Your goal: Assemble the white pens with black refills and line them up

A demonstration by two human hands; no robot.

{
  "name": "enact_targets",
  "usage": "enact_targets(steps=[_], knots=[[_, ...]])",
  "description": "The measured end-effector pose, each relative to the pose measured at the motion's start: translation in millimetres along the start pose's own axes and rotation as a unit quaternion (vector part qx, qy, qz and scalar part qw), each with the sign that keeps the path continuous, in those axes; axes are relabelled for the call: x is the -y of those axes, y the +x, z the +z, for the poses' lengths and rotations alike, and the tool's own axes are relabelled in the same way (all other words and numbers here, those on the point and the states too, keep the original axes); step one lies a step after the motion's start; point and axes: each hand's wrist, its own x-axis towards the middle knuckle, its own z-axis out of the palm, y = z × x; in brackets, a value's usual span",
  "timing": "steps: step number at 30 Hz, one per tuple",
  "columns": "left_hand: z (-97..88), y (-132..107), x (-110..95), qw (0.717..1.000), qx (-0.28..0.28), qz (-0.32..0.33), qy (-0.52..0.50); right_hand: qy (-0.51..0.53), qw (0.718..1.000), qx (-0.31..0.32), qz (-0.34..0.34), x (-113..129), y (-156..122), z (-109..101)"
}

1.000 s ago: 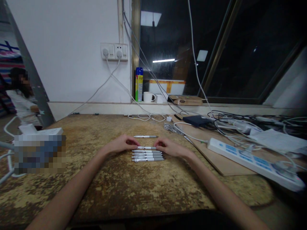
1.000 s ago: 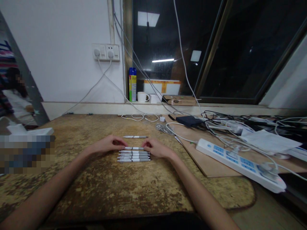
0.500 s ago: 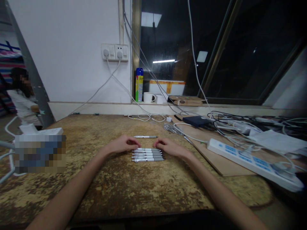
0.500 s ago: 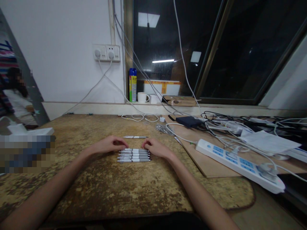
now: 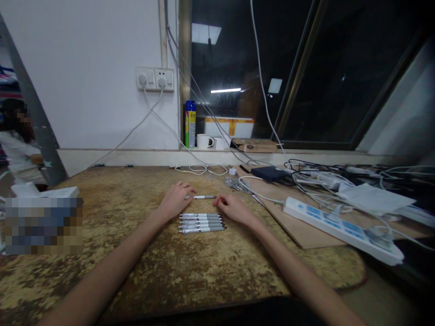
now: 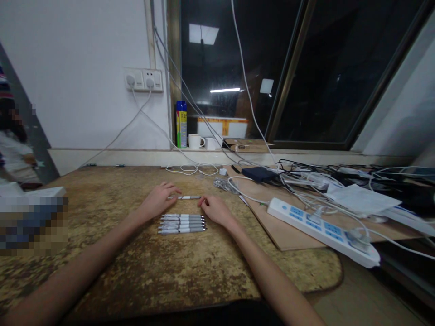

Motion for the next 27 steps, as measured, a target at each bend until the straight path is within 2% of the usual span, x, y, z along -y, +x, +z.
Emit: enact_targets(steps=[4, 7, 10, 14, 20, 27], knots=[[17.3, 12.4, 1.0, 0.999, 0.007, 0.01, 0.04, -0.011, 1.0, -0.012, -0.002, 2.0, -0.6, -0.4], [20.9, 12.2, 0.7, 0.998, 0.008, 0.014, 0.058, -0.022, 0.999, -0.033, 0.0, 1.0, 0.3, -0.4], [13.6, 4.4, -4.3, 0.997, 0.002, 0.021, 0.071, -0.036, 0.996, -0.075, -0.006, 0.3, -0.1, -0.5], [-2.0, -7.5, -17.4, 0.996, -0.01, 0.038, 0.074, -0.083, 0.99, -0.097, -0.064, -0.5, -3.8, 1.1], [-13.4, -11.3, -37.2, 0.99, -0.038, 0.07, 0.114, -0.146, 0.982, -0.053, -0.107, -1.1, -5.0, 4.7], [-17.2, -13.0, -45.2, 0.988, -0.033, 0.074, 0.13, -0.175, 0.978, -0.032, -0.11, 7.6, -4.9, 3.6]])
